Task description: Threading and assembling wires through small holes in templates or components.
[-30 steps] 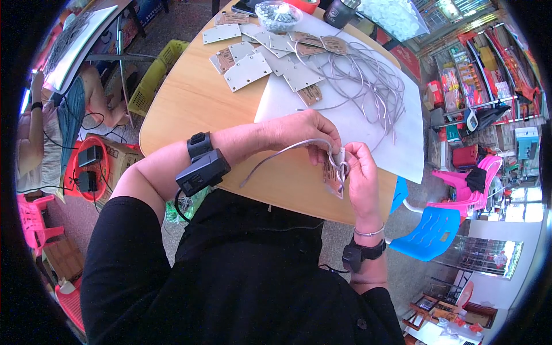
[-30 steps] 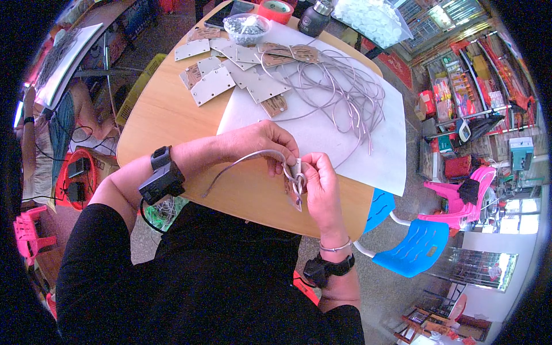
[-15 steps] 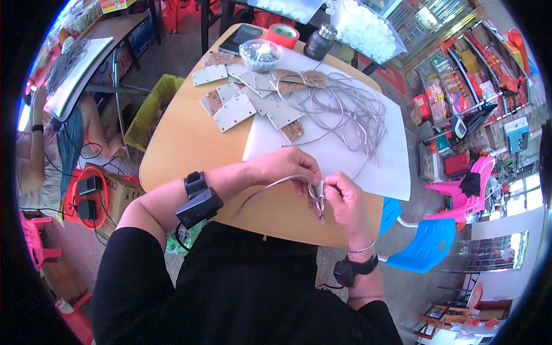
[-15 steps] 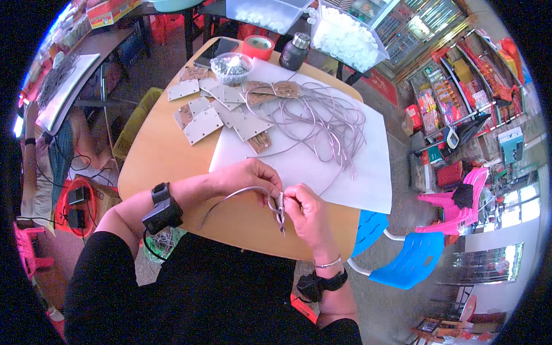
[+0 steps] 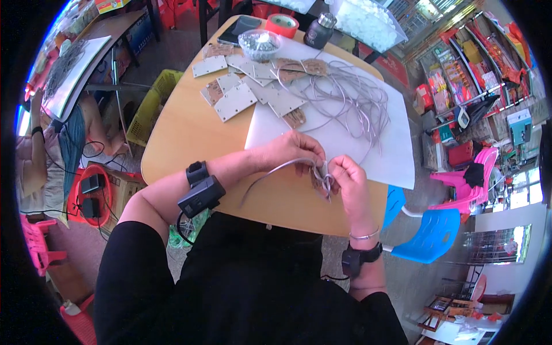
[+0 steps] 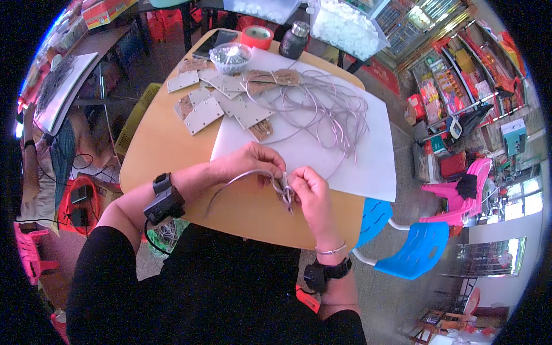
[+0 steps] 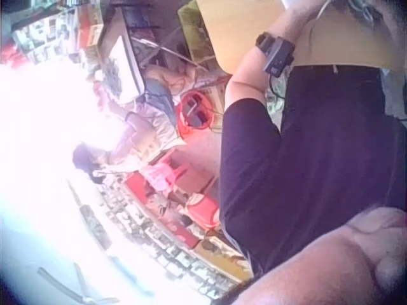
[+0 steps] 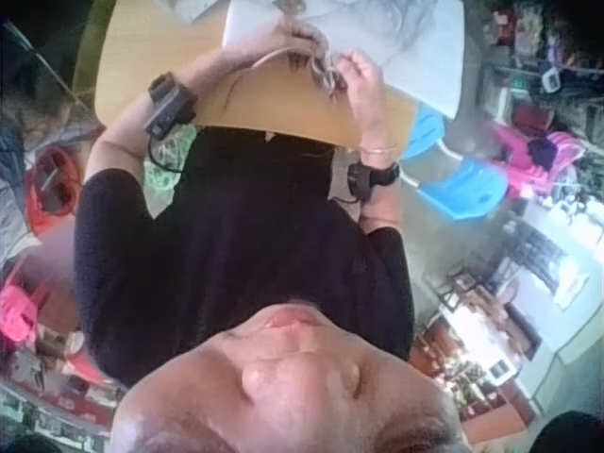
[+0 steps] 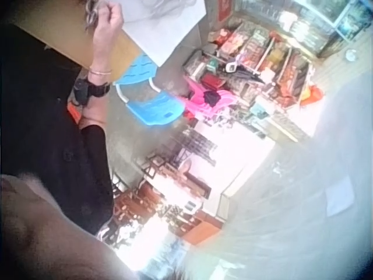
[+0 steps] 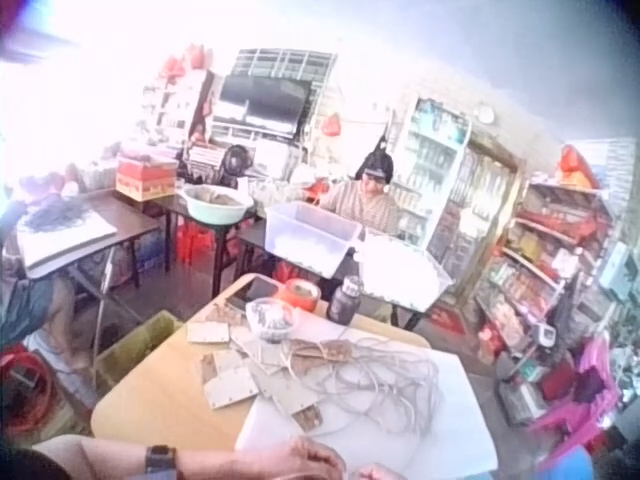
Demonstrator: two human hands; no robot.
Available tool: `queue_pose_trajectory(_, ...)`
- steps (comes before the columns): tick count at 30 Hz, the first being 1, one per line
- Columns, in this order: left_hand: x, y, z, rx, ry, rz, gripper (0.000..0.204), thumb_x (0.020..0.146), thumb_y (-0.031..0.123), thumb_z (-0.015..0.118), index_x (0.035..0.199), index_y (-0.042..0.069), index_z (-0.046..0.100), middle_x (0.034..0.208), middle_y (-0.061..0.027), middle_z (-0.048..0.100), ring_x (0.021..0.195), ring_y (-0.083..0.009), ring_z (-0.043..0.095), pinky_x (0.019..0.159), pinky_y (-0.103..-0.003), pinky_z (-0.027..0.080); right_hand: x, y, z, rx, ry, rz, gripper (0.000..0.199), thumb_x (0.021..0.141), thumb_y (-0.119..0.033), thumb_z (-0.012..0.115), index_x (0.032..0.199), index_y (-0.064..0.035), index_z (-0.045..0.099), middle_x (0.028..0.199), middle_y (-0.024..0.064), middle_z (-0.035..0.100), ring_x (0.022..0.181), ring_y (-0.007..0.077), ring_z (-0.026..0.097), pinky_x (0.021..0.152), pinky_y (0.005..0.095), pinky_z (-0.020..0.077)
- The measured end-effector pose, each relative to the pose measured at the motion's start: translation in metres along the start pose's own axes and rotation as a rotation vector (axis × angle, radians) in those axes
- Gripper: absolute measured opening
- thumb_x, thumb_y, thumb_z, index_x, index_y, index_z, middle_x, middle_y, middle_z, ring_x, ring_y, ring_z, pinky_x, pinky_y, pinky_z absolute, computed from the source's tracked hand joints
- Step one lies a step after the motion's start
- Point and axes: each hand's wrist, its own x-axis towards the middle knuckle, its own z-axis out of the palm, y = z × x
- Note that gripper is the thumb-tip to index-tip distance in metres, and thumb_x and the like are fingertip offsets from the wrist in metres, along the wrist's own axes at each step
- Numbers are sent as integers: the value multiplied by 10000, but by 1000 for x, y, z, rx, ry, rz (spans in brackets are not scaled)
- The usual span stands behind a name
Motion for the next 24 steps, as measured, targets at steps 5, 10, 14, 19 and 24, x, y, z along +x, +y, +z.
queue_pose_trajectory(5, 0, 6, -2, 14, 17, -11, 148, 868, 133, 614, 938, 8, 654, 793, -34, 654, 671, -89, 603, 614, -224, 493, 6, -1, 0, -46, 11, -44, 124, 921, -144, 552, 853, -40, 562, 692, -69, 495, 604, 10, 439, 521, 170, 341)
queue_pose_trajectory(10, -1, 4, -5, 17, 31, -65, 157, 872, 133, 606, 937, -3, 649, 820, -44, 653, 701, -89, 607, 634, -229, 504, 15, 1, -2, -584, -21, -575, 109, 923, -115, 534, 875, -21, 559, 691, -60, 495, 631, 28, 462, 554, 181, 376)
queue_pose_trajectory(14, -1, 6, -7, -15, 43, -53, 150, 876, 129, 601, 934, -4, 640, 816, -35, 642, 717, -85, 606, 642, -227, 505, 20, -2, 2, -419, -18, -349, 98, 928, -106, 526, 874, -31, 559, 689, -64, 483, 628, 23, 450, 550, 177, 369)
queue_pose_trajectory(19, -1, 7, -10, 19, 123, -8, 132, 877, 123, 606, 934, 8, 638, 786, -15, 627, 701, -76, 593, 614, -219, 489, 37, 0, -1, -37, -83, -57, 99, 935, -116, 529, 896, -33, 565, 692, -64, 489, 606, 5, 415, 526, 169, 332)
queue_pose_trajectory(24, -2, 9, -9, -33, 236, -19, 113, 861, 112, 634, 925, 19, 652, 757, 1, 615, 636, -47, 545, 570, -202, 454, 45, -4, -4, -71, -138, -78, 100, 934, -116, 530, 899, -30, 568, 695, -64, 495, 592, 6, 405, 514, 171, 327)
